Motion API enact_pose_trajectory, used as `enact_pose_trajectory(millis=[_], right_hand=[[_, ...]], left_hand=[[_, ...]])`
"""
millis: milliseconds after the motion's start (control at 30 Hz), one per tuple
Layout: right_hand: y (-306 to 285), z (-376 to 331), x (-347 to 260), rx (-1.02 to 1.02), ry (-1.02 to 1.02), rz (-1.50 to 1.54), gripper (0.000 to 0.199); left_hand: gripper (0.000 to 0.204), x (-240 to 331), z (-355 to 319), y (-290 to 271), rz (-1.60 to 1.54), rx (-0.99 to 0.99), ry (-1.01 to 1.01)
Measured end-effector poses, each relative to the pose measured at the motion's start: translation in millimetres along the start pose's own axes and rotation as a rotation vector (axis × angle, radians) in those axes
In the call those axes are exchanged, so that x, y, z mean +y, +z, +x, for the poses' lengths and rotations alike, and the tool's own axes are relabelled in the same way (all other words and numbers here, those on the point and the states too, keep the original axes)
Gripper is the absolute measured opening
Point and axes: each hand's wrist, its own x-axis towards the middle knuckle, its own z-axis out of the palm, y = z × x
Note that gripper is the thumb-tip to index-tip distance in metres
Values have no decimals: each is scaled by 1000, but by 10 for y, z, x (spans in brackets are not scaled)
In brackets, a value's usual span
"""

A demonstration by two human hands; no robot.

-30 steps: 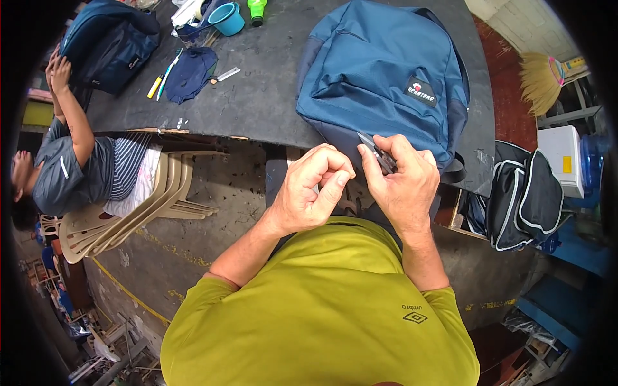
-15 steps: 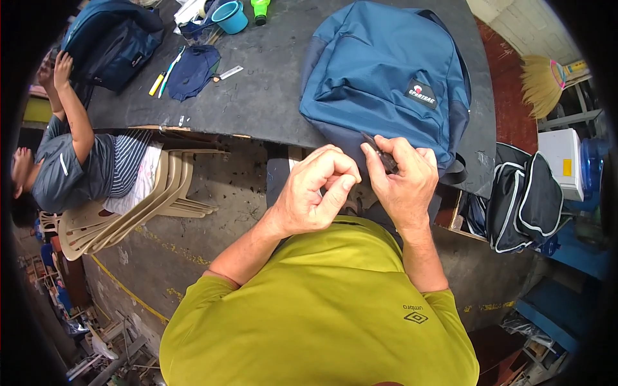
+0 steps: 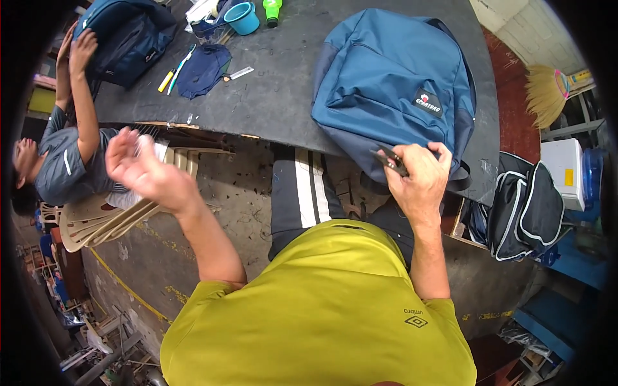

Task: Inspecting a backpack for quality control, checking seams and zippers, and turning it inside out.

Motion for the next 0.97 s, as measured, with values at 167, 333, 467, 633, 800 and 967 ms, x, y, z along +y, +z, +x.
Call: enact_pose_trajectory(millis=[167, 333, 467, 633, 800, 967], right_hand=[[-178, 424, 74, 146, 108, 402, 24], [-240, 414, -142, -94, 86, 237, 46], [-115, 117, 46, -92, 29, 68, 41], [-315, 2, 447, -74, -79, -15, 32], [-539, -58, 1115, -5, -10, -202, 35], [-673, -67, 1002, 80, 361, -39, 55]], left_hand=[[30, -11, -738, 236, -51, -471, -294], [39, -225, -1002, 739, 158, -871, -375], [22, -182, -1128, 1027, 95, -999, -473], [17, -16, -1223, 1051, 32, -1056, -565], [17, 235, -1288, 1000, -581, -1056, -1013], [13, 335, -1158, 910, -235, -1192, -613]])
